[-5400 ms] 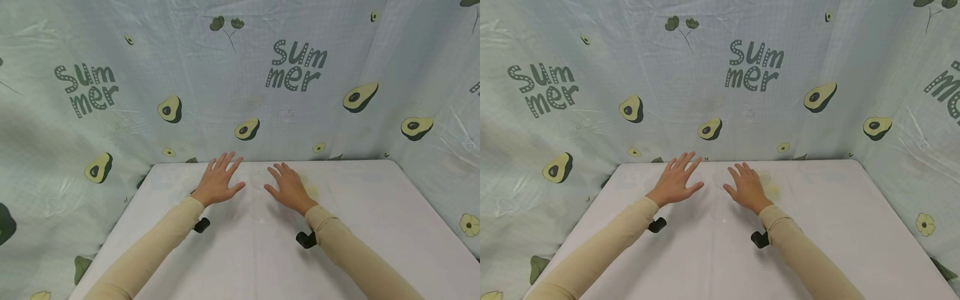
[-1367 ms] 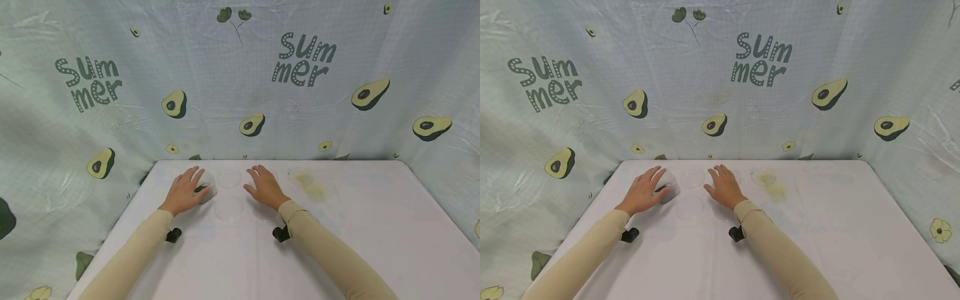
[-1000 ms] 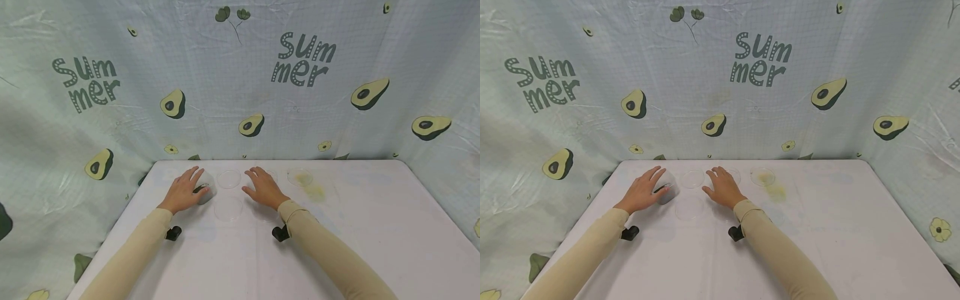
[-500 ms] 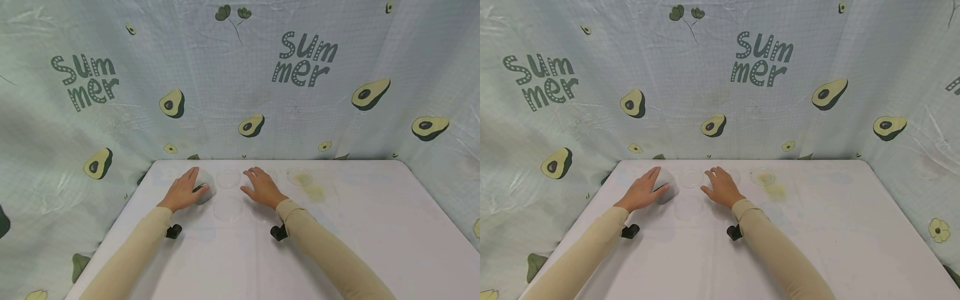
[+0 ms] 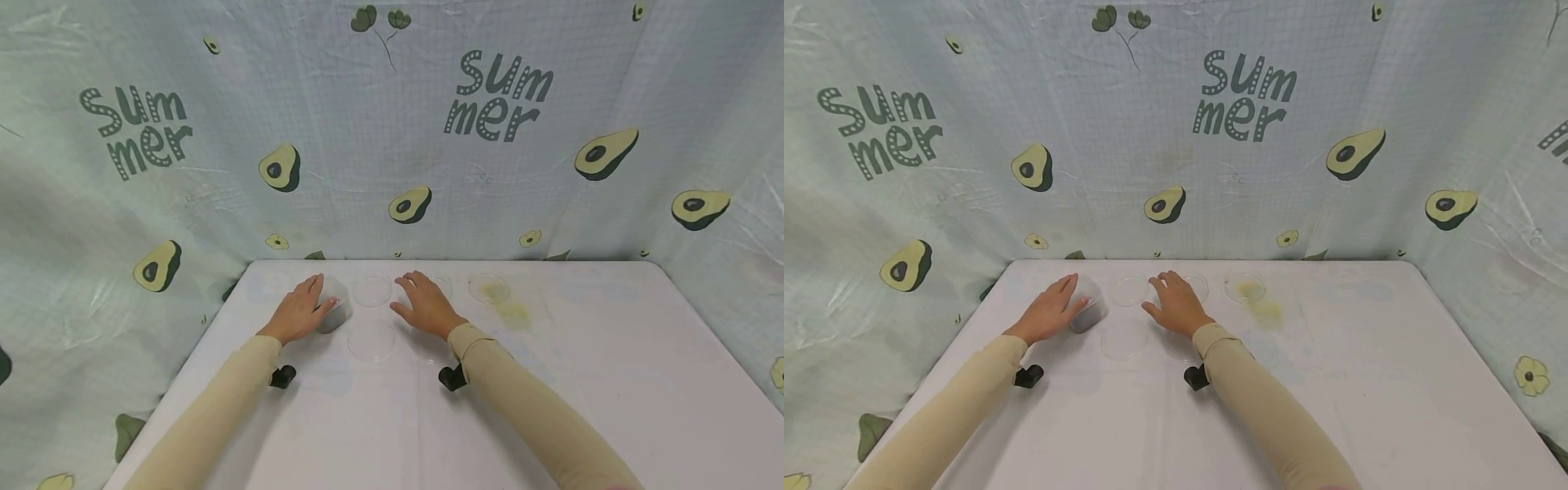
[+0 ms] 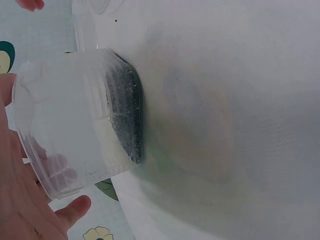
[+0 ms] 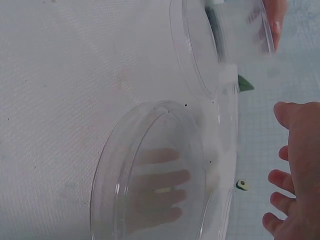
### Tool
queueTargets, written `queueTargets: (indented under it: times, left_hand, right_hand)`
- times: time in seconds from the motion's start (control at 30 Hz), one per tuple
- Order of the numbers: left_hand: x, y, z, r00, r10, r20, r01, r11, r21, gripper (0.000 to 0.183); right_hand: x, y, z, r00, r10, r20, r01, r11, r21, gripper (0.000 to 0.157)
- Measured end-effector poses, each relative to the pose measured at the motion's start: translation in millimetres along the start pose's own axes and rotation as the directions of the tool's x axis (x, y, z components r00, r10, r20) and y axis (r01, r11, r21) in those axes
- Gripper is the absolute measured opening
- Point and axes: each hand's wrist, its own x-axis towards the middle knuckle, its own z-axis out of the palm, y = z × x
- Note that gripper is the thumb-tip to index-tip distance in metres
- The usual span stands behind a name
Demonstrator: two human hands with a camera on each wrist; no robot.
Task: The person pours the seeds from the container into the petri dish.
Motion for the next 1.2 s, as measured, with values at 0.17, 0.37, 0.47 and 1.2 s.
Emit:
queueTargets:
  times: [0.17,0.37,0.47,1.2]
  left_hand:
    - [0.6,1.4,3.8,1.0,0.011,0.003,-0.011,1.0,-0.025,0.072]
    - [2.2,2.4,3.6,0.999,0.037,-0.003,-0.037,0.999,-0.01,0.07]
    - [2.0,2.4,3.7,0.999,0.043,0.0,-0.043,0.999,-0.003,0.07]
    - [-4.4,-3.6,9.6,0.997,0.054,-0.057,-0.056,0.998,-0.027,0.069]
  right_hand:
    - [-0.1,0.6,2.9,1.0,0.001,-0.017,-0.001,1.0,-0.003,0.057]
    - [-0.1,-1.1,6.5,0.999,0.008,-0.036,-0.008,1.0,-0.007,0.055]
    - [-0.7,-2.4,8.1,0.999,0.024,-0.034,-0.024,1.0,-0.004,0.055]
    - [5.5,-7.9,16.1,0.999,0.017,-0.052,-0.016,1.0,0.02,0.053]
